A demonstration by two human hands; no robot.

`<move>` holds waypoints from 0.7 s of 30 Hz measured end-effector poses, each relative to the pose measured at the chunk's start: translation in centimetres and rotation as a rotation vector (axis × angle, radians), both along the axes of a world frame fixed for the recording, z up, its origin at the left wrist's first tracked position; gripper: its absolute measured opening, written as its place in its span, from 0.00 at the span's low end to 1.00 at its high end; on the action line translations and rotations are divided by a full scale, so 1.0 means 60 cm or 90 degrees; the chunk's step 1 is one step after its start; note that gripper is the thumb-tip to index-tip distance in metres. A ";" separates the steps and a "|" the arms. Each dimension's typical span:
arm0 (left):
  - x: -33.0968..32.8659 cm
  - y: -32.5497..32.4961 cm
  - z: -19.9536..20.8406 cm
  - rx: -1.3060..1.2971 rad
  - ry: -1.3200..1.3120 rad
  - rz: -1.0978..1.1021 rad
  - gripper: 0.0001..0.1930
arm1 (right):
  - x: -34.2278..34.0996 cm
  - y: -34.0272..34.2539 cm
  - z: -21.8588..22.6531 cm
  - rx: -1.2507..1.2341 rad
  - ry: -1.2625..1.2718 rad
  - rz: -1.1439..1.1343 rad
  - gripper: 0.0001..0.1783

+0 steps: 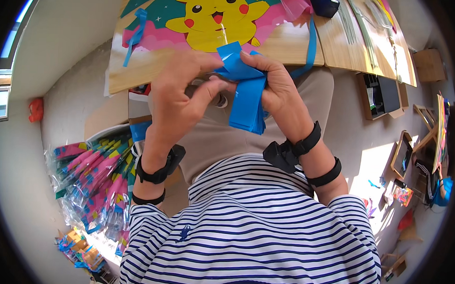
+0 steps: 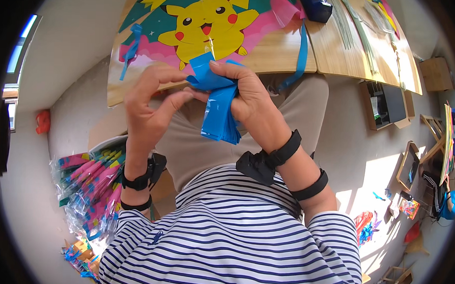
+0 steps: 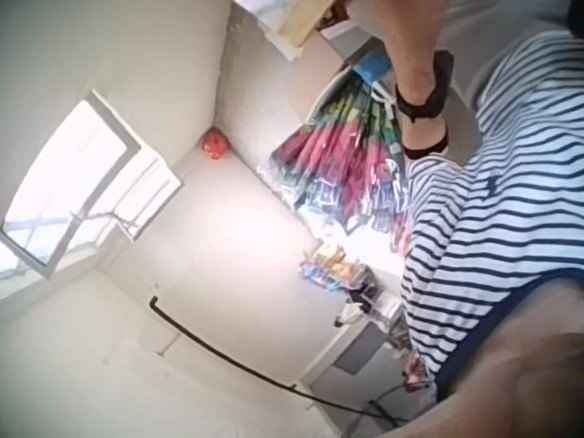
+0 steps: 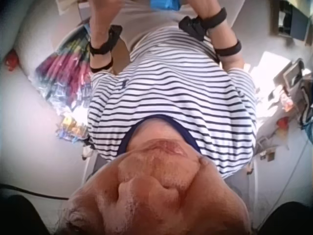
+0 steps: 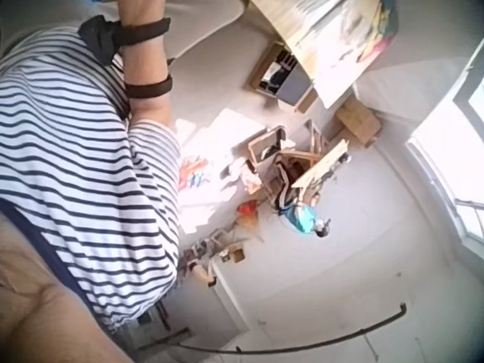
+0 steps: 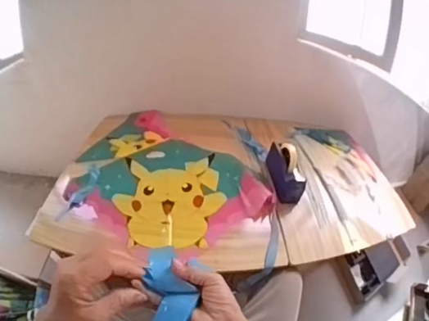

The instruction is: Assembling a Pikachu-themed kite using tape and plastic strips on a wooden table.

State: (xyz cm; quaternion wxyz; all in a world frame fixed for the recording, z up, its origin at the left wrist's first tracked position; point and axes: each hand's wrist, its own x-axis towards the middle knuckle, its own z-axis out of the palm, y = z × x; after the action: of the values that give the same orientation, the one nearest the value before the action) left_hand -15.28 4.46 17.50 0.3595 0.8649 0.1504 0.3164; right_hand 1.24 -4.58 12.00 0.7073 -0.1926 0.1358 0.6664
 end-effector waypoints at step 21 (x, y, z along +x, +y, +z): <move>-0.018 -0.047 -0.030 0.116 0.018 -0.136 0.19 | -0.002 0.003 0.001 0.006 0.025 -0.010 0.24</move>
State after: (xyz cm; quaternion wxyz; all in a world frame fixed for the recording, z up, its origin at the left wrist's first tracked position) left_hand -16.34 1.65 15.70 0.3092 0.9092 0.0336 0.2767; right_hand 1.11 -4.37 12.03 0.7108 -0.1751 0.1479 0.6650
